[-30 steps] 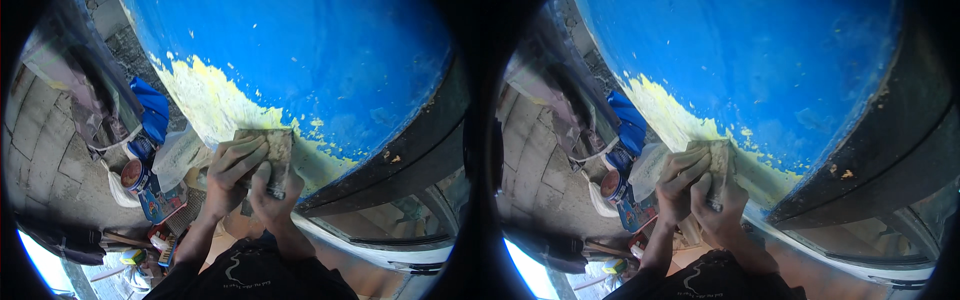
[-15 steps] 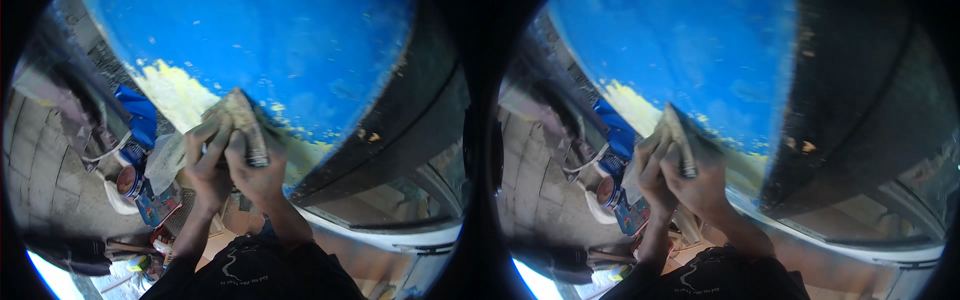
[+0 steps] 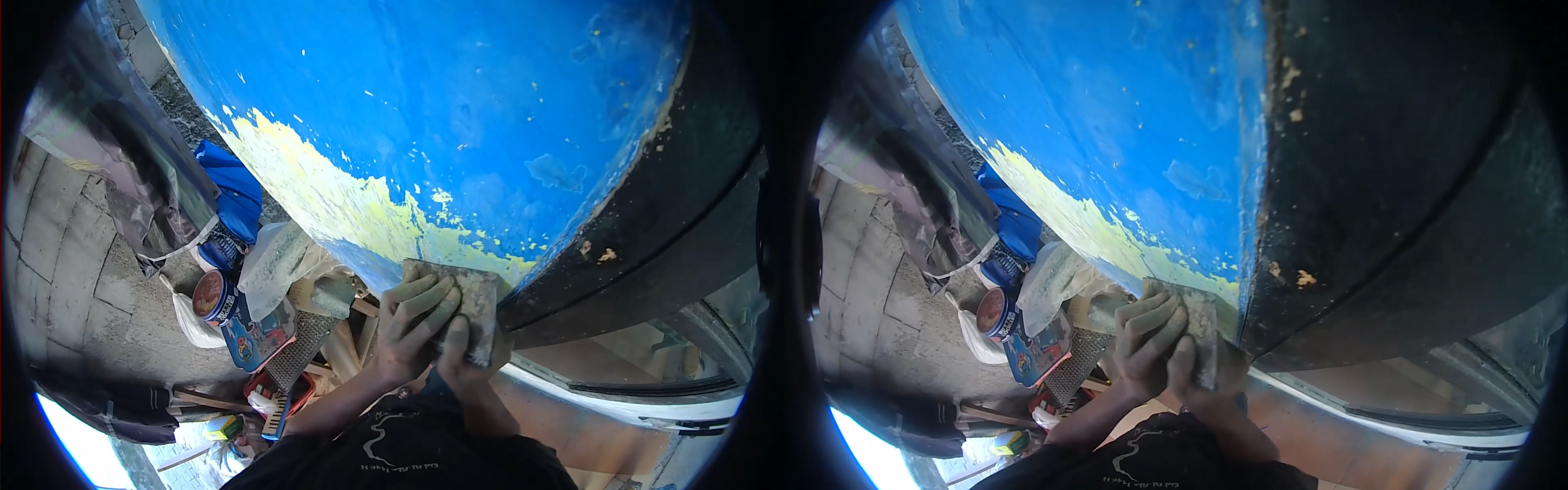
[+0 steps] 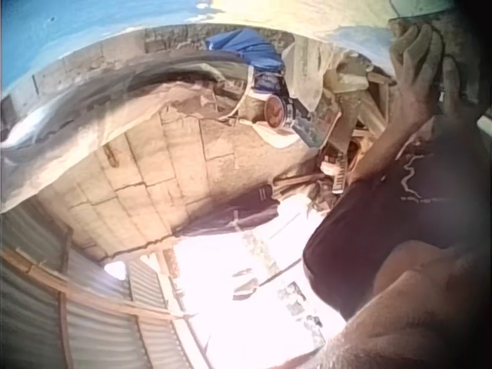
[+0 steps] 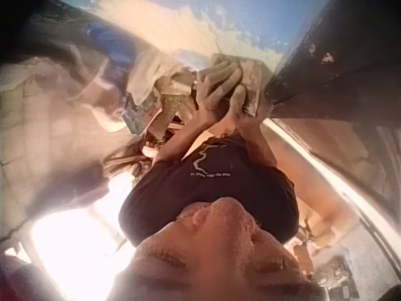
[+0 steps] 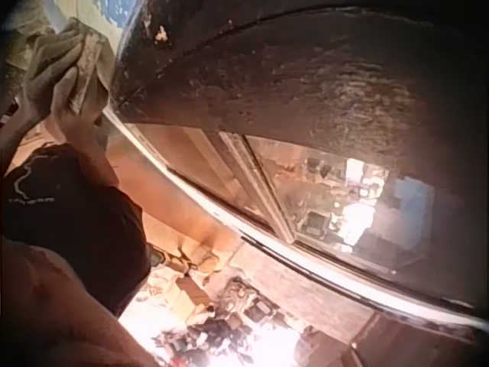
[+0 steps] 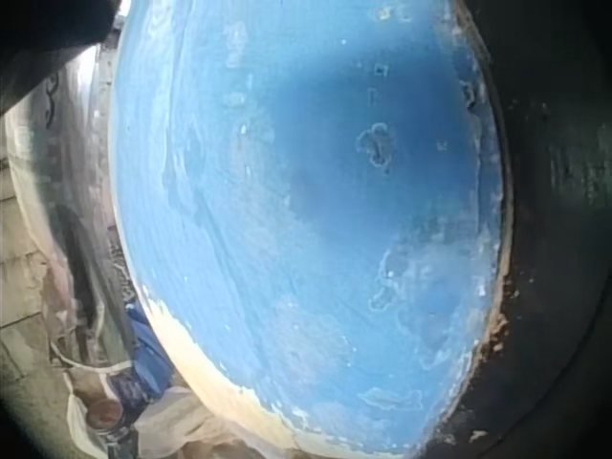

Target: The person sands the surface of a blue car part using a sanding block. They use both hands to move the block back and forth across the paint, removing layers and creating dust.

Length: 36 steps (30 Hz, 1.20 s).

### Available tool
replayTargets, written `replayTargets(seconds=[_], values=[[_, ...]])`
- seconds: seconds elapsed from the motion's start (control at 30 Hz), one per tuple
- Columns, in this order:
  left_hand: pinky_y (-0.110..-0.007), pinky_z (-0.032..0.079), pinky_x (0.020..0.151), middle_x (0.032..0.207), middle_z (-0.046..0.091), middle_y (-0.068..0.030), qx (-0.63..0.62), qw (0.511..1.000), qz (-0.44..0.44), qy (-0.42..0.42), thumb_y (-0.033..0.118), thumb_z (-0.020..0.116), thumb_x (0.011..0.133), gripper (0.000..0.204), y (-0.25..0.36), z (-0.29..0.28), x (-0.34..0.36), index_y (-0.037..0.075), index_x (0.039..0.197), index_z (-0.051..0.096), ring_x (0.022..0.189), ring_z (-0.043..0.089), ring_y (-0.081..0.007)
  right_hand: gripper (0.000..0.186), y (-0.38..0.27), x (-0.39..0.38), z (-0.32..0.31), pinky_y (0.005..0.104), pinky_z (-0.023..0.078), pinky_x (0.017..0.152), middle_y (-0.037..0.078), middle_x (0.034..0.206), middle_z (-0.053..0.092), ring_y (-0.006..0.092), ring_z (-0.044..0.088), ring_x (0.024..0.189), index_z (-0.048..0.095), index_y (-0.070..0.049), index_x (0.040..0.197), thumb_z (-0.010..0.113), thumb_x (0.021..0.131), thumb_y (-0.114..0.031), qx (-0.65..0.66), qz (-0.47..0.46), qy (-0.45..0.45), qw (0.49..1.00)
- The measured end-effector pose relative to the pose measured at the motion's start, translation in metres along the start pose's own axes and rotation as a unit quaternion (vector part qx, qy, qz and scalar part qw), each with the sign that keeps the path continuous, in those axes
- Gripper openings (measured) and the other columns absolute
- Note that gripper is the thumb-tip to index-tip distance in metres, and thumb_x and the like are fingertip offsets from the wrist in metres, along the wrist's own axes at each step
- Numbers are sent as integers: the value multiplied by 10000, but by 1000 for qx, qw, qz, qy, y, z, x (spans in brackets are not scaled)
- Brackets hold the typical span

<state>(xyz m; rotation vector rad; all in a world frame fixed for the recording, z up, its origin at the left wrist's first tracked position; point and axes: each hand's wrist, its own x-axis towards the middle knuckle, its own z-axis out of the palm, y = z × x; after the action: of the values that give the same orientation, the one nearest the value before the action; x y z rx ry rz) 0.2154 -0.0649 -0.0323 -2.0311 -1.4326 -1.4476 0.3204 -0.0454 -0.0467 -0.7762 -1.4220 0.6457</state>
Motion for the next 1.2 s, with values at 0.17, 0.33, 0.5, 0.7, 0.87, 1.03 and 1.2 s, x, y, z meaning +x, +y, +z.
replayTargets(seconds=[0.17,0.33,0.5,0.7,0.87,1.03,1.2], values=[[-421,459,939,1127,618,-104,14,999,22,42,79,699,667,394,-3,11,-1,19,1056,679,1044,559,-292,308,5,6,-2,325,525,707,161,944,673,231,666,828,612,80,1038,600,843,-158,-1,-28,3,1000],[-398,433,974,1167,617,-82,40,996,18,76,88,699,650,462,5,1,30,34,1108,672,1072,541,-274,283,-16,30,0,359,541,765,179,926,683,297,694,808,625,84,1042,595,848,-121,34,-8,-2,999],[-382,476,853,1101,623,-96,1,999,39,1,61,736,649,372,11,-6,25,9,1014,695,1004,564,-271,330,-10,11,-5,362,514,817,182,1004,662,296,670,907,603,77,1082,590,871,-175,89,46,16,995],[-363,481,854,1104,636,-73,27,998,58,-30,71,731,655,364,10,-18,23,37,1017,701,1024,576,-266,370,-24,10,-14,356,518,804,205,1019,655,287,669,899,564,106,1127,557,884,-174,62,46,-28,997],[-364,484,865,1090,656,-76,23,999,6,-23,110,704,696,343,13,-23,30,52,1034,700,992,600,-260,382,-29,8,-7,361,526,818,214,1057,634,311,666,919,542,125,1141,538,884,-158,-59,-19,-47,997],[-382,473,837,1158,608,-127,45,999,29,-4,97,690,689,390,14,-5,18,7,1069,676,1036,550,-304,358,-9,9,-12,376,522,831,212,1022,652,327,666,912,567,117,1111,573,859,-138,9,-12,-34,999],[-369,436,922,1232,595,-103,73,996,49,27,87,677,655,495,16,-1,26,12,1144,650,1096,532,-269,316,-14,22,-12,359,535,747,196,949,675,311,685,792,602,118,1041,617,819,-106,51,4,-5,999]])
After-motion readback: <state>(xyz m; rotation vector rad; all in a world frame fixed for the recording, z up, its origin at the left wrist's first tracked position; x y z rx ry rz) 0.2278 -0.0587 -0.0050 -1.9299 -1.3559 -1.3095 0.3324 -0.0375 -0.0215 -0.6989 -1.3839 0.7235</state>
